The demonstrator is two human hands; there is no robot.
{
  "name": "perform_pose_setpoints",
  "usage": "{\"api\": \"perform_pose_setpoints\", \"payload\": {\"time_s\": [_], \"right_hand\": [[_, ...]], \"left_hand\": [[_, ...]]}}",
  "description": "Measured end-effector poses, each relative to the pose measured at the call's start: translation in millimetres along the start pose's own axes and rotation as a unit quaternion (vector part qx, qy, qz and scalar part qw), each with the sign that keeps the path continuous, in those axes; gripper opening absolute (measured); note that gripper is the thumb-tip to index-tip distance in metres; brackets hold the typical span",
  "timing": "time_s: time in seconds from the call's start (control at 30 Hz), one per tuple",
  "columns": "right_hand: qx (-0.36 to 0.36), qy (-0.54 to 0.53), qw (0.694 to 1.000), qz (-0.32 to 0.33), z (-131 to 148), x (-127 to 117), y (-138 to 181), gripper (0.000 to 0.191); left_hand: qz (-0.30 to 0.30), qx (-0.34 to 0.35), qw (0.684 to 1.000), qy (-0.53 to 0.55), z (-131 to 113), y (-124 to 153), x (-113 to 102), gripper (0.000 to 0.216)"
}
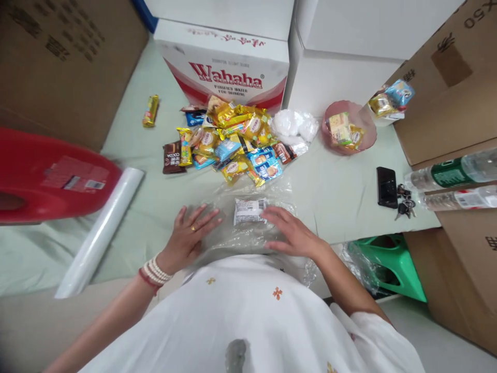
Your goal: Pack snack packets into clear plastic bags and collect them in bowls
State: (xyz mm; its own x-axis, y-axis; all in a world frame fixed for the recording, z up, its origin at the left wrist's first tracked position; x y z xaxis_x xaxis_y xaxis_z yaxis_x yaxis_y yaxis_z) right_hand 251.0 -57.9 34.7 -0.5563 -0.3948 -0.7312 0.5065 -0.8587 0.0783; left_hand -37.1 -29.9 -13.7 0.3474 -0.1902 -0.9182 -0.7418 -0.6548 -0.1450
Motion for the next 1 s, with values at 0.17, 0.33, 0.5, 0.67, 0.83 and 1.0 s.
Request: {"api": "perform_pose_setpoints", "payload": {"time_s": [0.17, 0.33, 0.5, 0.67, 0.83, 1.0], "right_hand": [[0.025, 0.064, 0.996, -0.059, -15, 8, 43, 0.045], [0.035, -0.031, 0.993, -0.106, -18, -10, 14, 0.021], [0.142, -0.143, 0.976, -0.086, -39, -30, -31, 0.029], [0.278, -0.177, 0.942, -0.059, -79, -16, -44, 0.031], [0.238, 0.004, 0.969, -0.059, -70, -39, -49, 0.032], [0.076, 0.146, 0.978, -0.125, -24, -69, -89, 0.032]], "left_hand": [[0.062, 0.052, 0.996, 0.034, -12, 6, 2, 0.072], [-0.040, -0.008, 0.999, 0.006, -7, -11, -6, 0.035], [-0.119, -0.125, 0.984, 0.044, 10, -36, -13, 0.039], [-0.190, -0.260, 0.946, 0.043, 32, -43, -6, 0.033], [-0.224, -0.291, 0.929, 0.042, 42, -40, 3, 0.022], [-0.210, -0.281, 0.935, 0.046, 40, -46, 2, 0.059]]}}
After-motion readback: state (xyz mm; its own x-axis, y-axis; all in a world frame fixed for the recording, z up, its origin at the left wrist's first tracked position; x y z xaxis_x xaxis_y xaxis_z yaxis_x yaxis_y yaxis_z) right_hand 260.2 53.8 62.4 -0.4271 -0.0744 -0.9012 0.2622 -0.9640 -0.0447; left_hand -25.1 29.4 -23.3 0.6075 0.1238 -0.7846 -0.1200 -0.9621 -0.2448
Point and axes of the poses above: each hand's wrist, its own y-axis away from the middle knuckle, its own x-axis out of the palm, z = x × y, the point moved 6 cm from there along -y, towards the middle knuckle, and after that the axes turned 6 degrees about x, right-handed, at the moved point
